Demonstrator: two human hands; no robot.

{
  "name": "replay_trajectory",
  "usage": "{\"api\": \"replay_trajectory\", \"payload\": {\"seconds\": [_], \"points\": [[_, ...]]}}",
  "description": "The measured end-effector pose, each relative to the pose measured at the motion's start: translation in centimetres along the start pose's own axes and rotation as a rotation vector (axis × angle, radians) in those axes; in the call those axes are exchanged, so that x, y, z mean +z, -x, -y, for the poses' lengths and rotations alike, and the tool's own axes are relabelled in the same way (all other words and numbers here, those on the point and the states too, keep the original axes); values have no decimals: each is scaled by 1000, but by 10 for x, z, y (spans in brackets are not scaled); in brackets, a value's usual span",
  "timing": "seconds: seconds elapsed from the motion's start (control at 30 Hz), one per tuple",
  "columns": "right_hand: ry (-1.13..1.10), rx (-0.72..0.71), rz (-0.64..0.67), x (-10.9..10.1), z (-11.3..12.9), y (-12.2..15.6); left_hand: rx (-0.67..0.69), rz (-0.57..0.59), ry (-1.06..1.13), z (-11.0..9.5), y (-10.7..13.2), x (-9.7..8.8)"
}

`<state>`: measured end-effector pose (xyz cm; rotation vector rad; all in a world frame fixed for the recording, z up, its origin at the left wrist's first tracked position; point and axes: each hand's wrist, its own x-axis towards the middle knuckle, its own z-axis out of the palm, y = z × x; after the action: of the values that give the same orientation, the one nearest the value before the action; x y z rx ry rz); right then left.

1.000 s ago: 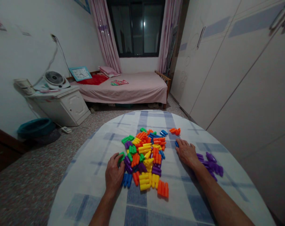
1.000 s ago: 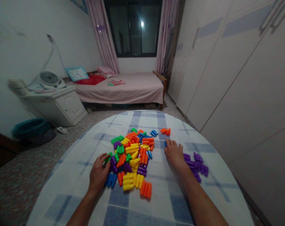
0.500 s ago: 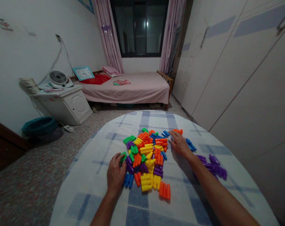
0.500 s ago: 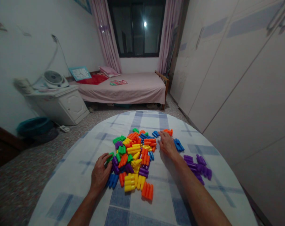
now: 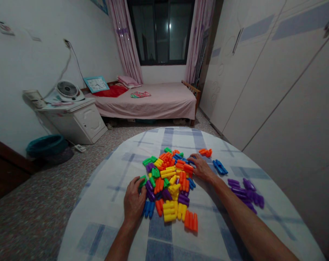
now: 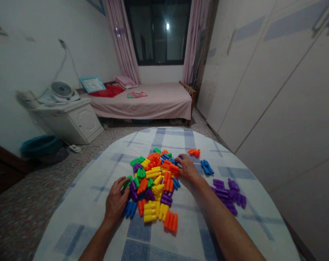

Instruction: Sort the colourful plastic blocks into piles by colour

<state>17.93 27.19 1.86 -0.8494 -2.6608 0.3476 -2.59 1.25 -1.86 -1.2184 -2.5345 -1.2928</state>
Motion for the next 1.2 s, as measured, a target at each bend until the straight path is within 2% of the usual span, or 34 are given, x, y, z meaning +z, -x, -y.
{"api": "replay_trajectory", "payload": {"seconds": [0.27, 0.43, 0.53, 1.03, 1.2], "points": [[27, 73, -113, -2, -5, 9, 15, 7, -3, 1, -1, 0], [18, -23, 95, 2, 3, -6, 7, -2, 5, -1, -1, 0], [36, -19, 140, 5, 6, -15, 11, -3, 6, 1, -1, 2], [208, 290, -24, -8, -4, 12, 7, 12, -18, 1, -1, 1], [307, 325, -79, -10, -7, 24, 10, 10, -10, 1, -2, 1]]}}
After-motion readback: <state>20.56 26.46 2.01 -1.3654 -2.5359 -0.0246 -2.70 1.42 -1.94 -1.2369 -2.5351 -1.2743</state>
